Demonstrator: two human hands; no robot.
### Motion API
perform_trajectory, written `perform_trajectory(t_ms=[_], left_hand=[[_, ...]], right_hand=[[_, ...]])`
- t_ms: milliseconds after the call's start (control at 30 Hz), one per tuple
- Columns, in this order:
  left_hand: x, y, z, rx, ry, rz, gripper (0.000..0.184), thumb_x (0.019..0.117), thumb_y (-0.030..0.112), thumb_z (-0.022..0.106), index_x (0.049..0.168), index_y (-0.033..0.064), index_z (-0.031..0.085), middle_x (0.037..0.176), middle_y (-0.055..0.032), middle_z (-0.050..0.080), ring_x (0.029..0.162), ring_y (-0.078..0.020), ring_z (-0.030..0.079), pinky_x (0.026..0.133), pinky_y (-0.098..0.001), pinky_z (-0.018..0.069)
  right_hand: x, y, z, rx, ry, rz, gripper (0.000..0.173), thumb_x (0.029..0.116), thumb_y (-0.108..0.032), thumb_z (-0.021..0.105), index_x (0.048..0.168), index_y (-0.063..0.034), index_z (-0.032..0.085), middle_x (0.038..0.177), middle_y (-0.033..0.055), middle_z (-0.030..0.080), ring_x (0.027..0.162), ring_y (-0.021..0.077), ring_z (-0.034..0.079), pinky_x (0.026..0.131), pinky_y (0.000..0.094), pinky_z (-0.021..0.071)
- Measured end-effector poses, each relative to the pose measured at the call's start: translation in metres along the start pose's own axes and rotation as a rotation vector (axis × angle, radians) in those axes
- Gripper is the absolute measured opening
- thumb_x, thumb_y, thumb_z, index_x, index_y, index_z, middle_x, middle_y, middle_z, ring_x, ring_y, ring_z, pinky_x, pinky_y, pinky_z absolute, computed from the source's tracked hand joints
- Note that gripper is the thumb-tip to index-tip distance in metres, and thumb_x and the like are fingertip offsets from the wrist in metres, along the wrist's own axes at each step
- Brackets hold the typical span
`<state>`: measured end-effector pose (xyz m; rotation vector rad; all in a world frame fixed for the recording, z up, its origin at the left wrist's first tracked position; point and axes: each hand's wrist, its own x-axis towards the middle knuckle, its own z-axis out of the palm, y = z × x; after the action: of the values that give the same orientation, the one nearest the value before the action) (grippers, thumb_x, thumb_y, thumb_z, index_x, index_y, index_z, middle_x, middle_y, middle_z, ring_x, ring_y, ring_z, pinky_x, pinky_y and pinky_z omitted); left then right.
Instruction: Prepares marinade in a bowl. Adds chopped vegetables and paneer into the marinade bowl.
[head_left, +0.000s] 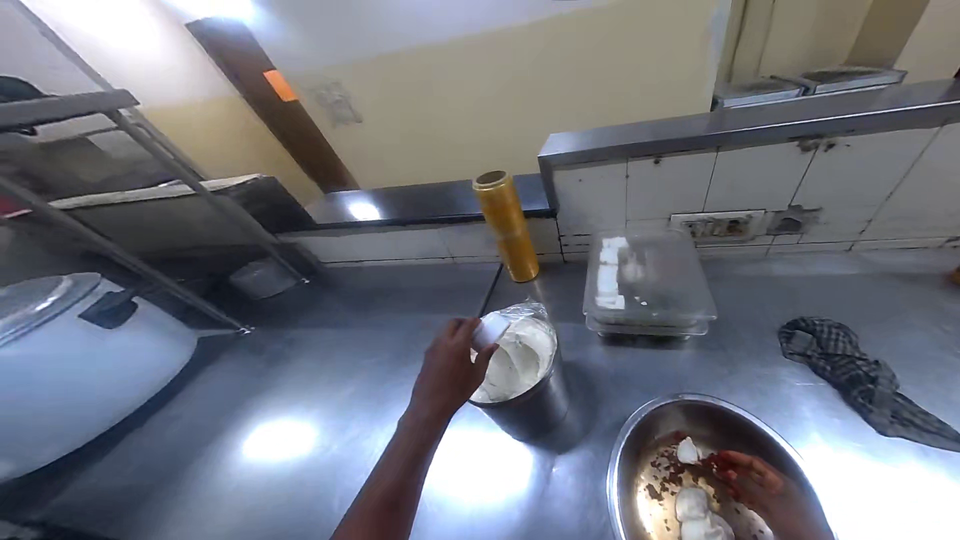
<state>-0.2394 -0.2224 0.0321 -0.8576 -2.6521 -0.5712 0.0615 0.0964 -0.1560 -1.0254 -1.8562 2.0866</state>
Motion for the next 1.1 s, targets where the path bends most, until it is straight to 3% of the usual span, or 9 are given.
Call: perform_trajectory(t_ms=[133, 267, 467, 600, 767, 900, 967, 1067, 1100], left_hand=[[0.002, 0.007, 0.011, 0.025, -0.104, 0.028, 0.041, 0.0923, 0.013, 0.076, 0.125, -0.0092, 0.063, 0.12, -0.029, 0.063, 0.11, -0.0445, 0.064, 0.096, -0.0584, 0.0511], [-0.005, 0.015, 0.015, -0.071, -0.222, 0.006, 0.038, 0.0943, 0.019, 0.073, 0.122, -0.0059, 0.066, 0.112, -0.0238, 0.066, 0.1, -0.0384, 0.066, 0.091, -0.0586, 0.0512], [0.002, 0.011, 0.007, -0.459, -0.339, -0.335, 0.022, 0.0982, 0.019, 0.07, 0.109, -0.0003, 0.07, 0.091, -0.011, 0.071, 0.08, -0.0194, 0.069, 0.079, -0.04, 0.0583], [0.003, 0.009, 0.001, -0.786, -0.31, -0.563, 0.022, 0.1012, 0.014, 0.064, 0.109, -0.0067, 0.066, 0.089, -0.012, 0.068, 0.075, -0.0154, 0.067, 0.076, -0.0317, 0.0582], [0.003, 0.007, -0.018, -1.023, -0.224, -0.643, 0.018, 0.1041, 0.01, 0.056, 0.11, -0.0056, 0.064, 0.088, -0.0095, 0.067, 0.074, -0.0136, 0.067, 0.075, -0.0293, 0.0589], [-0.002, 0.037, -0.043, -1.026, -0.118, -0.536, 0.018, 0.1042, 0.006, 0.053, 0.116, -0.0047, 0.062, 0.092, -0.0083, 0.069, 0.077, -0.0121, 0.068, 0.077, -0.027, 0.059], [-0.009, 0.063, -0.058, -0.987, -0.029, -0.382, 0.016, 0.1003, 0.003, 0.058, 0.115, -0.0014, 0.064, 0.092, -0.0053, 0.07, 0.078, -0.0109, 0.069, 0.076, -0.0265, 0.0593], [-0.029, 0.1, -0.063, -0.849, 0.11, -0.035, 0.034, 0.0877, 0.019, 0.073, 0.119, 0.0095, 0.066, 0.101, 0.0059, 0.072, 0.088, -0.0042, 0.07, 0.079, -0.0231, 0.0607], [-0.039, 0.114, -0.051, -0.767, 0.149, 0.083, 0.04, 0.0873, 0.026, 0.075, 0.122, 0.0088, 0.064, 0.108, 0.0057, 0.07, 0.095, -0.004, 0.07, 0.083, -0.0239, 0.0613]], right_hand=[[-0.002, -0.002, 0.001, -0.027, 0.009, 0.003, 0.031, 0.0976, 0.0, 0.059, 0.128, 0.0035, 0.061, 0.115, 0.0125, 0.069, 0.094, 0.0139, 0.068, 0.085, 0.0318, 0.0575], [-0.001, 0.0, -0.001, -0.042, 0.0, 0.008, 0.032, 0.0974, -0.001, 0.06, 0.129, 0.0034, 0.061, 0.115, 0.0128, 0.069, 0.094, 0.014, 0.068, 0.085, 0.0319, 0.057], [-0.001, 0.002, -0.001, -0.011, -0.014, 0.017, 0.03, 0.098, -0.001, 0.059, 0.128, 0.0029, 0.061, 0.112, 0.011, 0.069, 0.092, 0.0128, 0.068, 0.084, 0.0306, 0.0577], [-0.003, -0.001, -0.001, 0.001, -0.008, 0.027, 0.032, 0.0984, -0.001, 0.058, 0.13, 0.0049, 0.059, 0.113, 0.0131, 0.068, 0.095, 0.0148, 0.067, 0.086, 0.0338, 0.0571], [-0.003, 0.0, -0.001, 0.024, -0.004, 0.025, 0.031, 0.0976, -0.001, 0.059, 0.128, 0.0033, 0.061, 0.11, 0.0113, 0.069, 0.091, 0.0141, 0.068, 0.083, 0.0323, 0.0577], [-0.003, 0.002, -0.002, 0.031, -0.006, 0.025, 0.031, 0.0977, -0.001, 0.059, 0.128, 0.0021, 0.061, 0.111, 0.0113, 0.069, 0.092, 0.0145, 0.068, 0.084, 0.0322, 0.0573], [-0.003, 0.002, -0.002, 0.042, 0.002, 0.022, 0.03, 0.098, -0.001, 0.059, 0.128, 0.0017, 0.062, 0.111, 0.0121, 0.07, 0.093, 0.016, 0.068, 0.084, 0.0331, 0.0577], [-0.002, 0.0, -0.002, 0.025, -0.007, 0.007, 0.029, 0.099, -0.004, 0.06, 0.128, -0.0004, 0.063, 0.115, 0.0124, 0.069, 0.097, 0.0183, 0.069, 0.086, 0.0353, 0.0582], [-0.003, -0.002, -0.002, 0.016, -0.014, 0.002, 0.029, 0.0996, -0.004, 0.06, 0.128, -0.0008, 0.063, 0.117, 0.0123, 0.069, 0.098, 0.0181, 0.069, 0.086, 0.035, 0.0581]])
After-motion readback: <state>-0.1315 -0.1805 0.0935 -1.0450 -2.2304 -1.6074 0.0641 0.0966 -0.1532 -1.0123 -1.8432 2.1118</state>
